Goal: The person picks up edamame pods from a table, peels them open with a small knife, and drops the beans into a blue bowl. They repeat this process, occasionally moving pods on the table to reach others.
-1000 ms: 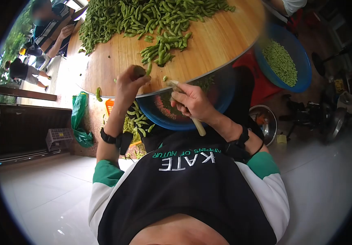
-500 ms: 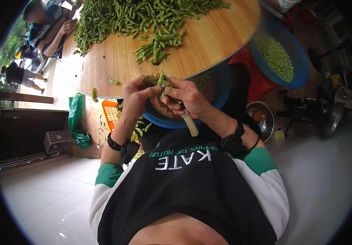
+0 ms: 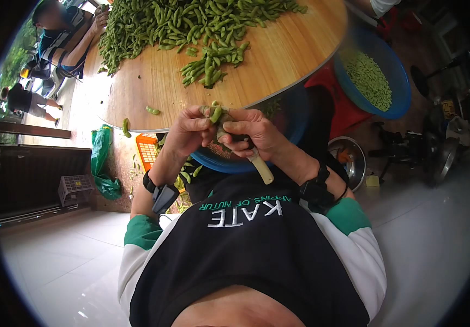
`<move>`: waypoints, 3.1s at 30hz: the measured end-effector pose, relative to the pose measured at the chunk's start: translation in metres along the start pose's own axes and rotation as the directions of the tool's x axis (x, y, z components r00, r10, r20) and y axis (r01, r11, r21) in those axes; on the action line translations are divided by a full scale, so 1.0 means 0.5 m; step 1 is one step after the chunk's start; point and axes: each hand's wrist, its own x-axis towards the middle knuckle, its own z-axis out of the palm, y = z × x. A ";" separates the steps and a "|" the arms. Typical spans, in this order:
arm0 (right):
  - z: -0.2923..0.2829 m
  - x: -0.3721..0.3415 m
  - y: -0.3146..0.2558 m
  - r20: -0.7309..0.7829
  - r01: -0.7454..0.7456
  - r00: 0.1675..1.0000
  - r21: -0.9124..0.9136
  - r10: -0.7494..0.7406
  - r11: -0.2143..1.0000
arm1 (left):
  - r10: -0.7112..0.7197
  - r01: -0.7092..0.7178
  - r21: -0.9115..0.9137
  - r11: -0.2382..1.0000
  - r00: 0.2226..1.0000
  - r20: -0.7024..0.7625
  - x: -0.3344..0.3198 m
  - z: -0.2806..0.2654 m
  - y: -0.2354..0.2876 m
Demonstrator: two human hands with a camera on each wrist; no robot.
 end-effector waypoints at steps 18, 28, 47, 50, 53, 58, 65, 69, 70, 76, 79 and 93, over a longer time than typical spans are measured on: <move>-0.007 0.008 0.007 0.060 -0.078 0.996 0.306 0.063 0.949 | 0.496 -0.290 0.707 0.645 0.863 -0.099 -0.011 0.064 -0.005; 0.003 -0.002 0.000 -0.225 0.124 0.936 -0.507 -0.270 0.853 | 0.298 -0.084 0.589 0.803 0.913 -0.277 0.014 0.050 -0.031; -0.027 0.021 -0.006 -0.092 0.189 0.784 -0.907 -0.614 0.377 | 0.244 0.078 0.704 0.706 0.906 -0.345 -0.015 0.059 -0.054; -0.011 0.010 -0.014 -0.250 0.102 0.900 -0.678 -0.358 0.728 | 0.355 -0.007 0.776 0.631 0.892 -0.281 -0.020 0.054 -0.063; 0.004 0.016 -0.002 -0.193 0.203 0.834 -0.765 -0.518 0.612 | 0.479 -0.130 0.835 0.535 0.860 -0.173 -0.017 0.053 -0.071; -0.019 0.001 -0.007 -0.259 0.077 0.887 -0.733 -0.382 0.676 | 0.684 -0.084 0.996 0.029 0.729 0.041 -0.095 0.067 0.002; -0.006 0.076 -0.015 0.362 0.145 0.738 -0.909 -0.569 -0.391 | 0.714 0.348 0.706 -0.616 0.627 0.313 -0.129 0.029 0.103; 0.002 0.115 -0.004 0.359 0.040 0.782 -0.844 -0.509 -0.534 | 0.722 0.067 0.968 -0.240 0.679 0.133 -0.045 0.020 0.091; 0.002 0.116 -0.005 0.332 0.036 0.821 -0.842 -0.465 -0.538 | 0.695 0.063 0.976 -0.206 0.712 0.101 -0.018 0.024 0.093; 0.007 0.041 -0.018 0.279 0.117 0.905 -0.889 -0.321 -0.442 | 0.641 0.064 0.961 -0.268 0.757 0.128 0.113 0.002 0.080; -0.001 0.006 -0.028 0.202 0.098 0.936 -0.936 -0.288 -0.340 | 0.662 0.088 0.932 -0.352 0.727 0.181 0.132 -0.008 0.076; 0.001 0.013 -0.032 -0.099 0.132 0.978 -0.392 -0.185 0.911 | 0.213 -0.094 0.463 0.881 0.954 -0.211 0.020 0.063 0.018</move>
